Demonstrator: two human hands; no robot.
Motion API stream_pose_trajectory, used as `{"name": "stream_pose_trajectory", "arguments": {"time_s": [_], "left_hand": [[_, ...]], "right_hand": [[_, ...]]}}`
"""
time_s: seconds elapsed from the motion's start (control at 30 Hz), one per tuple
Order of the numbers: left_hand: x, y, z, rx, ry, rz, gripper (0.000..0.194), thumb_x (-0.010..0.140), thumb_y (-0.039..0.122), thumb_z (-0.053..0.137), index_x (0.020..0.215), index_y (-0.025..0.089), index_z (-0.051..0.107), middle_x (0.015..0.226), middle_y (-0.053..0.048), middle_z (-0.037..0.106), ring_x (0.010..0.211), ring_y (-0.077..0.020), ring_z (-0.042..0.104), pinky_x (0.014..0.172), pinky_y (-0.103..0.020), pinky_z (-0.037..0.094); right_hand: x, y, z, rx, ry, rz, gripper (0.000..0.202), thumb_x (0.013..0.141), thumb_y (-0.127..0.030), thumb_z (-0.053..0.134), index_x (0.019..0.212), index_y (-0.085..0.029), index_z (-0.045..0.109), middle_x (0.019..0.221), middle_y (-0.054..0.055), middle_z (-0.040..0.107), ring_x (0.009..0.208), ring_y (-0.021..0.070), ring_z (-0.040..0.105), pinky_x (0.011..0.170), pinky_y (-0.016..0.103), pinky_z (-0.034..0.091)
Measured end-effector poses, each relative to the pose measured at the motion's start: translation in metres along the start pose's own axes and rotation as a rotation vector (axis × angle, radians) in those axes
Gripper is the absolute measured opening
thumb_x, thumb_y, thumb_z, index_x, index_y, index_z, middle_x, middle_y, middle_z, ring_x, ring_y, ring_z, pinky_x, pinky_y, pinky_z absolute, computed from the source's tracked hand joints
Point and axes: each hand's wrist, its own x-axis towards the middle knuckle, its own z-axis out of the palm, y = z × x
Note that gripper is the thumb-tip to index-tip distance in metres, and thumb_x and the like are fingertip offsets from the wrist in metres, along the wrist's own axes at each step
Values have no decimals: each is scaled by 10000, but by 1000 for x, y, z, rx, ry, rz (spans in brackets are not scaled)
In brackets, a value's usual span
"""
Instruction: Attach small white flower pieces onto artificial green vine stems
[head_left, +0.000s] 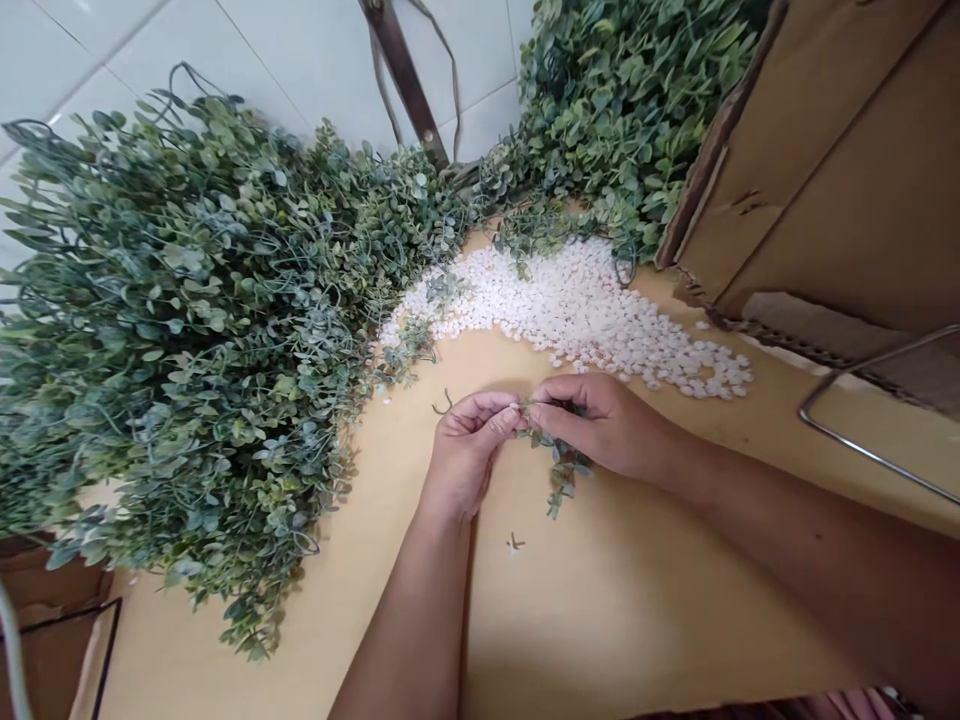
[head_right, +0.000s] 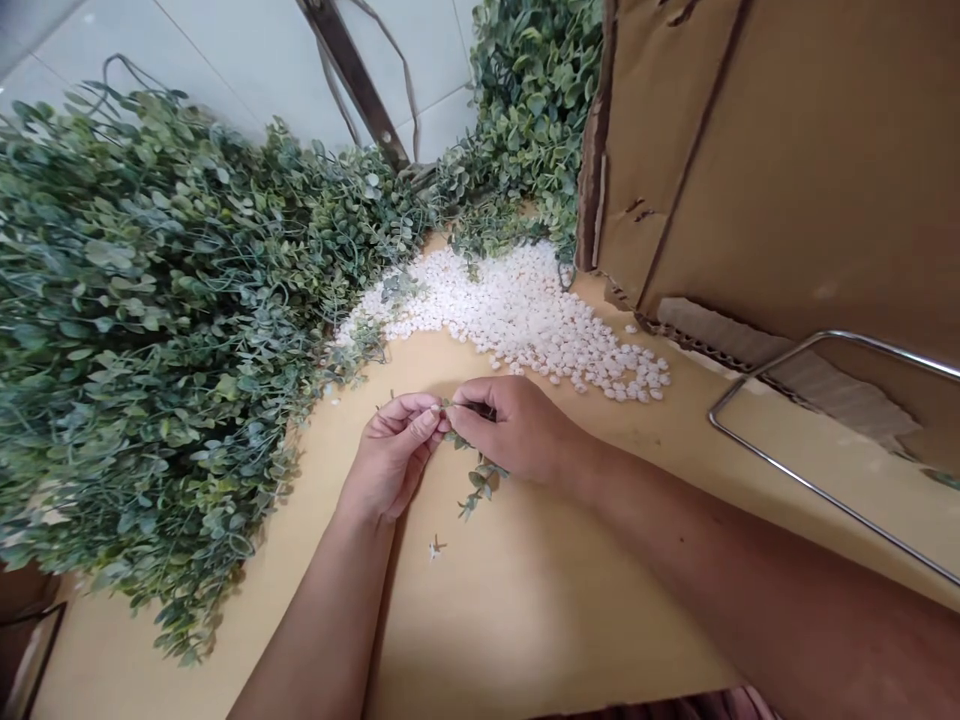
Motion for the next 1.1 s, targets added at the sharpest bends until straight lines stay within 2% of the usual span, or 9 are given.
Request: {"name": "stream_pose_trajectory", "arguments": {"time_s": [0.13,0.7,1.1], "left_hand": [[0,-1,0,27,18,11,232,461,216,836,641,159,700,539,22,659,527,-49,585,553,-142,455],[0,-3,0,57,30,28,231,473,233,831,651,162,702,552,14,670,536,-64,585,573,-173,456],[0,-3,0,59,27,34,224,474,224,832,649,166,704,555,16,679,532,-64,594,564,-168,461]], "right_hand": [[0,1,0,11,36,4,217,761,-277,473,578,-166,508,514,-46,398,500,82,362,479,220,275],[-2,-1,2,34,75,-21,227,739,-255,472,530,-170,446,482,-50,380,473,69,341,442,206,249],[-3,-1,4,-52,106,-40,216,739,-224,464,531,-175,440,480,-50,375,473,73,344,447,209,252]]}}
